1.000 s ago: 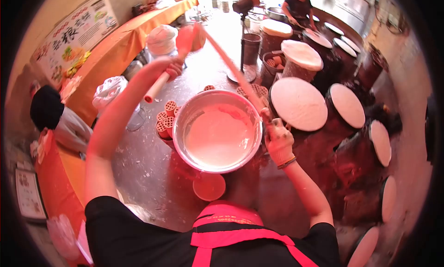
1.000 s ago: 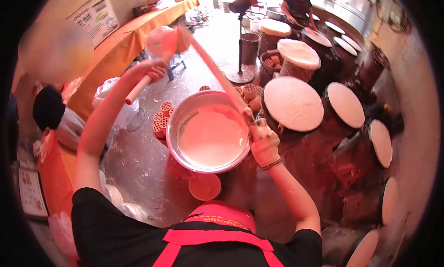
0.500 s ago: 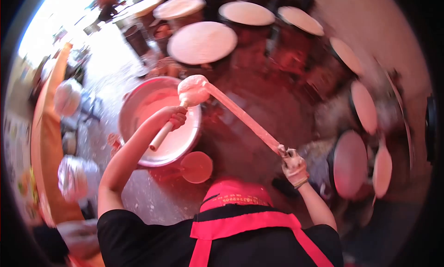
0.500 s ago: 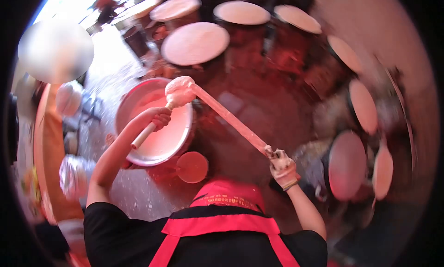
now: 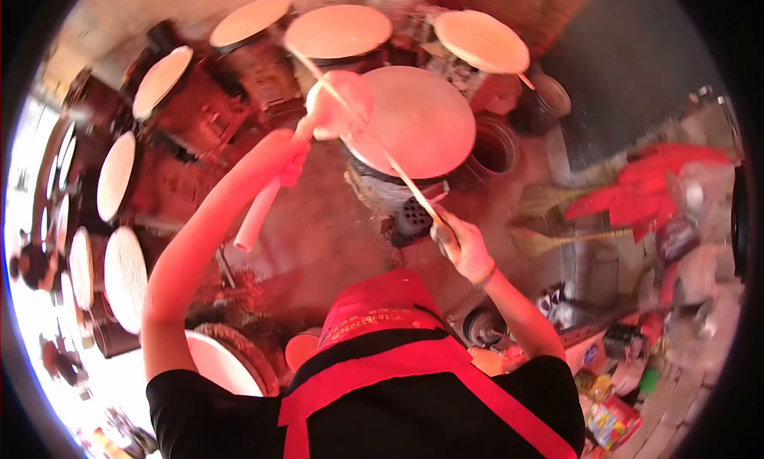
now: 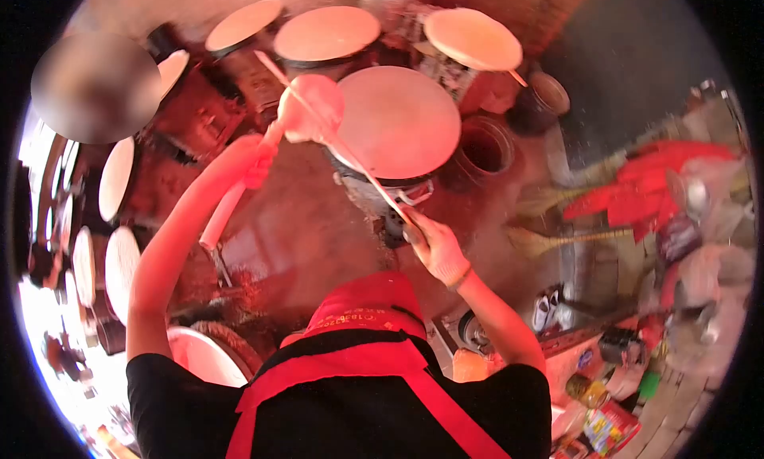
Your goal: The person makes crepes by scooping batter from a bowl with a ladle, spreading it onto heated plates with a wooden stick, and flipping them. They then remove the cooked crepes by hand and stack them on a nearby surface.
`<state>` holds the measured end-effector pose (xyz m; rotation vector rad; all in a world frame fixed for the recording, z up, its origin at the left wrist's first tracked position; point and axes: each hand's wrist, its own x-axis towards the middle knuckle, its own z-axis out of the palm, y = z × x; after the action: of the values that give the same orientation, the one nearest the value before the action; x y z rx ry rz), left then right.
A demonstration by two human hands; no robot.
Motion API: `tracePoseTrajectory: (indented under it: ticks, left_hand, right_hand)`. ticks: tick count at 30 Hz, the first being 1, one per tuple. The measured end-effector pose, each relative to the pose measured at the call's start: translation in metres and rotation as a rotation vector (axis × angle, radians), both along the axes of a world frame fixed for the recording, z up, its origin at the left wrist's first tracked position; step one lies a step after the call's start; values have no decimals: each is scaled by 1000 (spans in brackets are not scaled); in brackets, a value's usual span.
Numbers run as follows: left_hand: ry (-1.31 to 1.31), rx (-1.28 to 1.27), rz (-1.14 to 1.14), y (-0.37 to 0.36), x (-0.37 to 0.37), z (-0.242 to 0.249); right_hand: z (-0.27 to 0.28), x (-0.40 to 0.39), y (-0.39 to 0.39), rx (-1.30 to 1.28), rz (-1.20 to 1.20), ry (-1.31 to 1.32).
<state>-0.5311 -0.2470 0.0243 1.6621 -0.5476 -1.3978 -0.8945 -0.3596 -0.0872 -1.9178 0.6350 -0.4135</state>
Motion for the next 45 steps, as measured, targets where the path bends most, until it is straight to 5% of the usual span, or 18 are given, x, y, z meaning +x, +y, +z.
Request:
tracePoseTrajectory:
  ticks: [4, 8, 11, 15, 19, 22, 25, 27, 30, 35, 38, 45]
  left_hand:
    - [-958, -262, -184, -116, -47, 8]
    - [-1117, -390, -379, -183, -84, -14]
    - [-1012, -331, -357, -214, -104, -47]
    - [-753, -292, -220, -249, -113, -116]
    - [-410, -264, -94, -279, -113, -149]
    - [-83, -474, 2, -293, -95, -151]
    - [272, -601, 17, -293, -69, -87]
    - [368, -795, -145, -288, -33, -54]
    - [464, -709, -133, -269, 3, 3]
    - [223, -340, -195, -195, 95, -36]
    - [147, -121, -88, -130, 128, -84]
    - [184, -22, 250, -11, 149, -138]
  right_hand:
    - [36, 26, -58, -549, -101, -128]
    - [35, 5, -93, -18, -420, -67]
    - [14, -16, -96, 720, -580, -118]
    - [-53, -2, -58, 957, -834, -222]
    - [-126, 32, -34, 270, -872, -244]
    - [-95, 77, -30, 228, -961, -96]
    - [-121, 128, -49, 189, -1033, -197]
    - [-115, 160, -62, 487, -1048, -298]
    - [-70, 192, -65, 834, -1043, -487]
    - [-48, 187, -15, 986, -1031, -639]
    - [-84, 206, 9, 776, -1397, -644]
    - [-96, 269, -71, 679, -1253, -665]
